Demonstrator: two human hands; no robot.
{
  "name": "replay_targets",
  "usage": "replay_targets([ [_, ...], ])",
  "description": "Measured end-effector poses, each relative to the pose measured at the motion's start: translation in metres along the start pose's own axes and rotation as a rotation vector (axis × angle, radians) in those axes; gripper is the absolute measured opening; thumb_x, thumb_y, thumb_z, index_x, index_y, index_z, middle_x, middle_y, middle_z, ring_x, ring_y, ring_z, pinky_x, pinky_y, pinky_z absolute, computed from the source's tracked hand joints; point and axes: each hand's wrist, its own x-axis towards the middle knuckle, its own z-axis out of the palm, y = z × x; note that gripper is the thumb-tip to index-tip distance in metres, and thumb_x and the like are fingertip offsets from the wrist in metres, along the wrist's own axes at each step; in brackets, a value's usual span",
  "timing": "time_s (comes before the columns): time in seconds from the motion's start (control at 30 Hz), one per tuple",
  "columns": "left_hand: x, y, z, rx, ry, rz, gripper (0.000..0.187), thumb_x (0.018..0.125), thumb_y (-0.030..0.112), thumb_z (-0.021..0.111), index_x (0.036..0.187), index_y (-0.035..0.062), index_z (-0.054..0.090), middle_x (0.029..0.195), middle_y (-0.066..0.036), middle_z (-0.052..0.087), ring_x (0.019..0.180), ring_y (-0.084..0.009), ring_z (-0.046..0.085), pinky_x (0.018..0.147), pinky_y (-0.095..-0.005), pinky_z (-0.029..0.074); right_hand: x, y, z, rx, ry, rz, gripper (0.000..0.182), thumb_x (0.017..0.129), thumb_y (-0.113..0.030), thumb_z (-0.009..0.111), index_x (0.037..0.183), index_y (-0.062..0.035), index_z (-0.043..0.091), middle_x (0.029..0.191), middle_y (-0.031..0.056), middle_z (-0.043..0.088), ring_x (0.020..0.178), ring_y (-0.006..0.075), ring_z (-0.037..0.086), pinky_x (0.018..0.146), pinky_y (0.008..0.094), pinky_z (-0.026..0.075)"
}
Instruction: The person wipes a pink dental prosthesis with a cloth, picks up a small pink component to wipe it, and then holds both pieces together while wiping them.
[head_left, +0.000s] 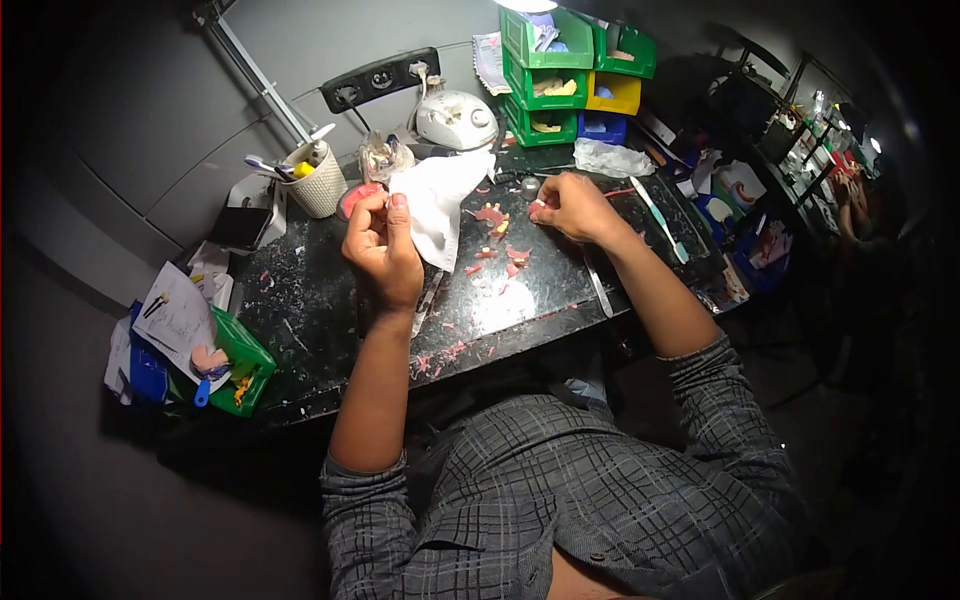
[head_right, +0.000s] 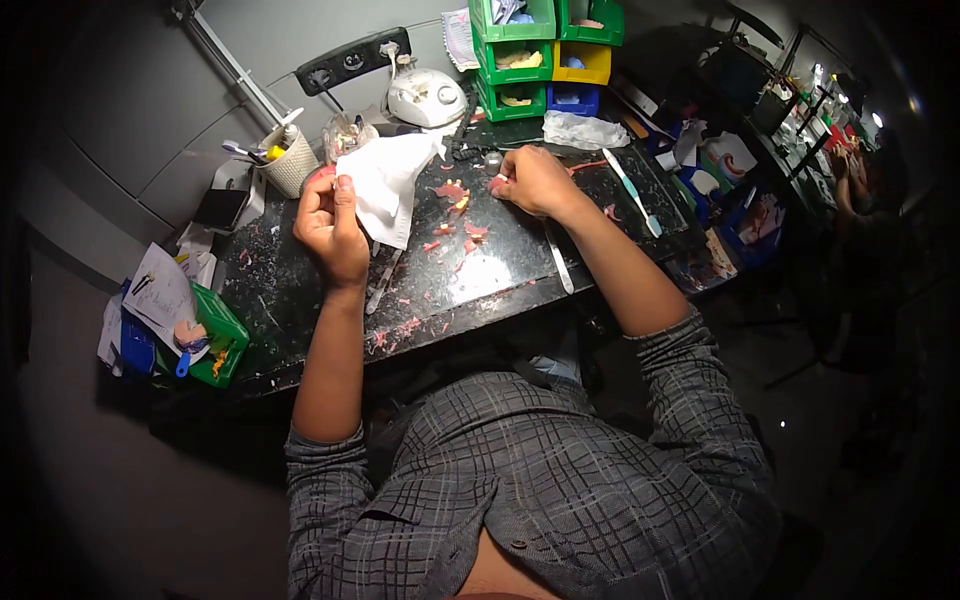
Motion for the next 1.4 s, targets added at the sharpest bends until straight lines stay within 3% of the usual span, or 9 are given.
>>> replay_targets([
  [0.13, 0.0, 0.001, 0.003, -0.023, 0.017, 0.027, 0.008, 0.093, 0.005, 0.062, 0.09, -0.0018, 0.059, 0.075, 0.002, 0.056, 0.066, -0.0031, 0.048, 0.059, -0.0195, 0.038, -0.002, 0.001, -0.004, 0.196, -0.04, 0.011, 0.024, 0.074, -0.016, 0.082, 0.087, -0.0006, 0.068, 0.077, 0.011, 0.069, 0.07, 0.0199, 0.066, 0.067, 0.0312, 0.052],
  [0.3, -0.001, -0.004, -0.001, -0.052, -0.095, -0.071, 0.008, 0.093, 0.006, 0.063, 0.093, -0.0019, 0.06, 0.074, 0.002, 0.057, 0.066, -0.0026, 0.049, 0.059, -0.0189, 0.038, -0.007, -0.034, -0.027, 0.855, -0.074, -0.091, 0.011, 0.082, -0.004, 0.075, 0.089, 0.0002, 0.069, 0.077, 0.0028, 0.069, 0.068, 0.0047, 0.062, 0.06, 0.021, 0.049],
  [0.47, -0.003, 0.007, 0.004, -0.405, -0.245, -0.263, 0.019, 0.096, 0.007, 0.057, 0.11, -0.0055, 0.062, 0.109, -0.01, 0.063, 0.089, -0.0104, 0.059, 0.08, -0.0252, 0.047, 0.002, -0.077, -0.04, 0.885, -0.076, -0.223, 0.013, 0.085, -0.009, 0.072, 0.092, 0.0024, 0.07, 0.075, 0.0037, 0.07, 0.064, 0.0059, 0.063, 0.058, 0.0193, 0.047],
  [0.6, -0.004, -0.018, 0.001, -0.373, -0.24, -0.218, 0.004, 0.095, 0.003, 0.058, 0.093, 0.0009, 0.057, 0.096, -0.003, 0.061, 0.083, -0.0074, 0.056, 0.075, -0.0244, 0.047, 0.016, -0.094, -0.017, 0.87, -0.165, -0.299, 0.006, 0.084, -0.004, 0.069, 0.085, 0.0015, 0.069, 0.073, 0.0046, 0.07, 0.063, 0.0068, 0.063, 0.059, 0.0226, 0.05],
  [0.87, -0.007, -0.018, 0.004, -0.218, -0.239, -0.229, 0.016, 0.089, -0.007, 0.061, 0.105, -0.0029, 0.057, 0.096, -0.005, 0.064, 0.087, -0.0095, 0.06, 0.078, -0.0237, 0.049, 0.011, -0.078, 0.0, 1.036, -0.251, -0.367, 0.012, 0.09, -0.009, 0.064, 0.089, 0.0011, 0.07, 0.079, 0.0039, 0.07, 0.071, 0.0058, 0.063, 0.065, 0.0215, 0.05],
  [1.03, -0.014, -0.018, 0.008, -0.06, -0.244, -0.083, 0.014, 0.09, -0.007, 0.06, 0.103, -0.003, 0.059, 0.095, -0.004, 0.064, 0.086, -0.0093, 0.06, 0.079, -0.0237, 0.048, 0.017, -0.074, -0.005, 1.037, 0.146, -0.289, 0.028, 0.094, -0.026, 0.062, 0.105, -0.002, 0.07, 0.094, 0.0032, 0.07, 0.082, 0.0062, 0.062, 0.067, 0.0204, 0.049],
  [1.1, -0.015, -0.019, 0.008, -0.004, -0.271, -0.07, 0.014, 0.09, -0.008, 0.06, 0.102, -0.003, 0.059, 0.095, -0.005, 0.064, 0.086, -0.0095, 0.06, 0.08, -0.0237, 0.048, 0.014, -0.08, -0.003, 1.172, 0.045, -0.306, 0.03, 0.096, -0.028, 0.061, 0.111, -0.0042, 0.07, 0.101, 0.0029, 0.069, 0.084, 0.0054, 0.061, 0.069, 0.0204, 0.048],
  [1.23, -0.015, -0.022, 0.01, 0.053, -0.209, -0.011, 0.014, 0.09, -0.011, 0.056, 0.102, -0.0037, 0.058, 0.094, -0.005, 0.064, 0.087, -0.0113, 0.061, 0.08, -0.0247, 0.049, 0.013, -0.069, 0.002, 1.078, -0.376, -0.398, 0.023, 0.09, -0.017, 0.068, 0.107, -0.0016, 0.071, 0.089, -0.0002, 0.071, 0.082, 0.0047, 0.061, 0.074, 0.0207, 0.049],
  [1.4, -0.018, -0.019, 0.012, 0.181, -0.15, 0.118, 0.012, 0.088, -0.007, 0.061, 0.1, -0.0048, 0.06, 0.095, -0.01, 0.063, 0.083, -0.0152, 0.063, 0.075, -0.0268, 0.052, 0.014, -0.077, 0.023, 1.181, -0.256, -0.452, 0.023, 0.079, -0.005, 0.078, 0.098, 0.0025, 0.069, 0.089, 0.0036, 0.071, 0.082, 0.0079, 0.064, 0.08, 0.0251, 0.052],
])
